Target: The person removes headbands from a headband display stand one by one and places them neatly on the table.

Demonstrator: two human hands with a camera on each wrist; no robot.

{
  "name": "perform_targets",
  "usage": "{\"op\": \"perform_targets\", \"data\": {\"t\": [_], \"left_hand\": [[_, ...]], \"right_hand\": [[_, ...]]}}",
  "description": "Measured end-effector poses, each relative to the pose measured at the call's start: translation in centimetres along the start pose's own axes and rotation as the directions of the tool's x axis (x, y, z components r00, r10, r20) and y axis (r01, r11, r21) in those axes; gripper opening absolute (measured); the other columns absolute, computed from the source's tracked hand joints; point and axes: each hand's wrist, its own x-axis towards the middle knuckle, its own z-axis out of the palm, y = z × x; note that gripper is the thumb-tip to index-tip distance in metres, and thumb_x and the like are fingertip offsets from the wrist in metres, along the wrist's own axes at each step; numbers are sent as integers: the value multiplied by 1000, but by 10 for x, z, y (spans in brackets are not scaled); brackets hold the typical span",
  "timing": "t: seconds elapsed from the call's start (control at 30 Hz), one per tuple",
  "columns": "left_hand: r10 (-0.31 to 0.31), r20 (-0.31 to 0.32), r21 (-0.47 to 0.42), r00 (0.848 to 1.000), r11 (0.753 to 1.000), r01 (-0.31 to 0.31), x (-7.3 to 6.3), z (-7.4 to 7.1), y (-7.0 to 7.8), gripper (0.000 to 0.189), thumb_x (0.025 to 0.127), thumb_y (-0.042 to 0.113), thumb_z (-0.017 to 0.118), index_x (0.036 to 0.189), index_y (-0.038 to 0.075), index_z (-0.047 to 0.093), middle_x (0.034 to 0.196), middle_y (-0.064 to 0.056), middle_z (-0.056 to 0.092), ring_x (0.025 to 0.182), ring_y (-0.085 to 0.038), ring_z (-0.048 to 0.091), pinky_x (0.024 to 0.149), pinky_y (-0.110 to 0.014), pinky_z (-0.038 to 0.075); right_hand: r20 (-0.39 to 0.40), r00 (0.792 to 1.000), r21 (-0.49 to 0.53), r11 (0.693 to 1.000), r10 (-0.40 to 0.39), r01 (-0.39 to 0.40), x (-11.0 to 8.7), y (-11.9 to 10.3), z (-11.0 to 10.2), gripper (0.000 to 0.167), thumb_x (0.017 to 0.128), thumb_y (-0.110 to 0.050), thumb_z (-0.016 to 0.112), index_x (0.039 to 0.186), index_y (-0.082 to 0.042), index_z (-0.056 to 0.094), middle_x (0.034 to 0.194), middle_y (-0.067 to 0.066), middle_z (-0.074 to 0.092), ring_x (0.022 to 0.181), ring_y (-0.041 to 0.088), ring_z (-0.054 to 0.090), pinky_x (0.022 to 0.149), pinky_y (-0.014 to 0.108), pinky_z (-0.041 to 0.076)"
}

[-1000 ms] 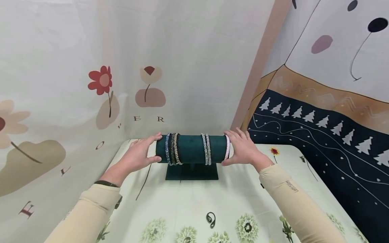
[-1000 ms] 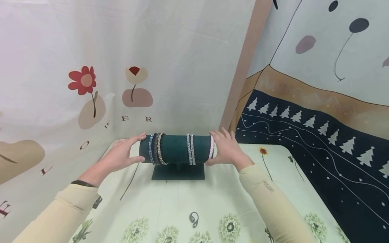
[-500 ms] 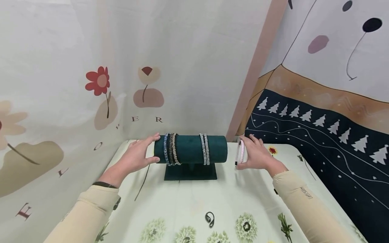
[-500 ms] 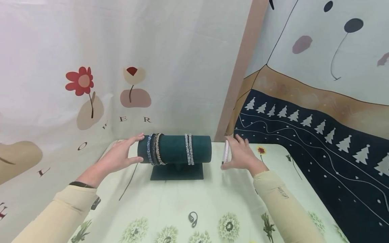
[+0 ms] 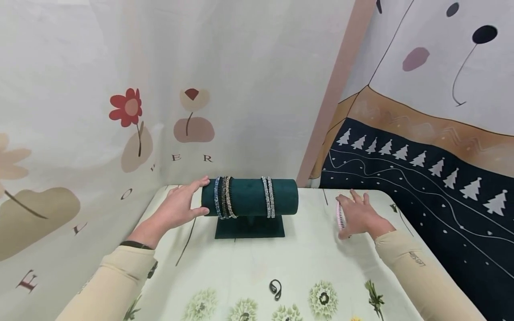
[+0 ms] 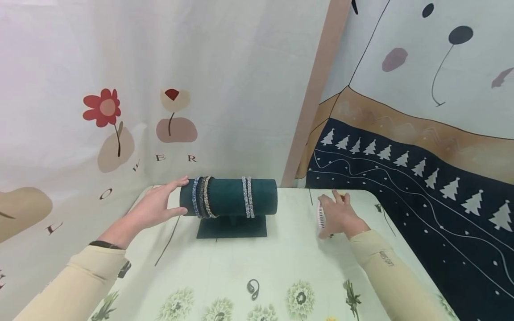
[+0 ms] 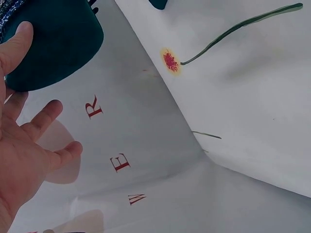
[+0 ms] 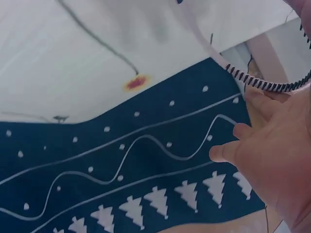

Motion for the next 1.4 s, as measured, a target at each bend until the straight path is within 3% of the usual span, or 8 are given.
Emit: {"op": "perform_targets", "data": {"t": [0.1, 0.3, 0.5, 0.6, 0.77, 0.97, 1.2, 1.4], "left_hand": [[4, 1, 0, 1000, 1000, -4, -1, -1, 1, 87, 94, 25, 85, 166, 10, 38, 177, -11, 32, 152, -49, 44, 126, -72, 25], [3, 1, -5, 1000, 1000, -3, -3, -1, 4, 87, 94, 25, 84, 166, 10, 37, 176, -12, 32, 152, -48, 44, 126, -72, 24], [-11, -3, -7, 1000, 1000, 11, -5, -1, 2, 87, 94, 24, 84, 166, 10, 37, 177, -10, 31, 153, -48, 45, 127, -72, 22], [-10, -4, -10, 1000, 1000, 10, -4, -1, 2, 88, 94, 25, 84, 167, 11, 36, 177, -10, 31, 152, -48, 45, 127, -72, 22], [-15, -1, -19, 1000, 1000, 15, -3, 0, 1, 89, 94, 25, 85, 167, 12, 35, 177, -11, 32, 152, -49, 45, 127, -71, 22], [-25, 7, -19, 1000, 1000, 25, -3, 1, 2, 90, 94, 26, 85, 167, 13, 35, 177, -10, 32, 153, -48, 44, 128, -71, 24], [-20, 0, -14, 1000, 1000, 20, -3, 0, 3, 90, 94, 25, 85, 167, 13, 35, 176, -12, 34, 150, -50, 47, 127, -71, 24], [-6, -5, -14, 1000, 1000, 6, -3, 0, 1, 89, 94, 25, 85, 167, 12, 36, 175, -12, 36, 149, -50, 48, 126, -72, 25]], "right_hand": [[27, 1000, 27, 1000, -16, 15, 6, -4, 7, 121, 67, -48, 98, 161, -1, 38, 167, 26, 40, 160, 59, 14, 125, 82, 8], [50, 998, 240, 970, 24, -35, 20, -13, 23, 121, 74, -51, 95, 166, -6, 30, 169, 28, 37, 159, 57, 18, 124, 84, 9], [77, 997, 361, 933, -12, -17, 32, -25, 44, 123, 75, -48, 97, 169, -10, 26, 169, 24, 39, 153, 49, 40, 123, 74, 34], [91, 995, 354, 935, -40, 6, 37, -30, 51, 127, 70, -42, 101, 169, -11, 27, 167, 22, 42, 151, 47, 44, 120, 70, 40], [140, 989, 289, 957, -55, 12, 42, -41, 56, 135, 61, -35, 107, 169, -15, 27, 165, 17, 48, 149, 44, 47, 120, 69, 40], [168, 984, 220, 975, -66, 28, 46, -49, 58, 138, 60, -35, 108, 170, -16, 27, 167, 14, 46, 151, 42, 45, 124, 71, 35], [132, 990, 236, 971, -53, 21, 43, -45, 52, 142, 59, -38, 108, 171, -17, 24, 168, 17, 45, 154, 44, 41, 124, 69, 35], [145, 989, 289, 957, -8, -35, 41, -40, 50, 139, 62, -44, 105, 172, -21, 22, 170, 16, 40, 156, 43, 38, 122, 69, 39]]}}
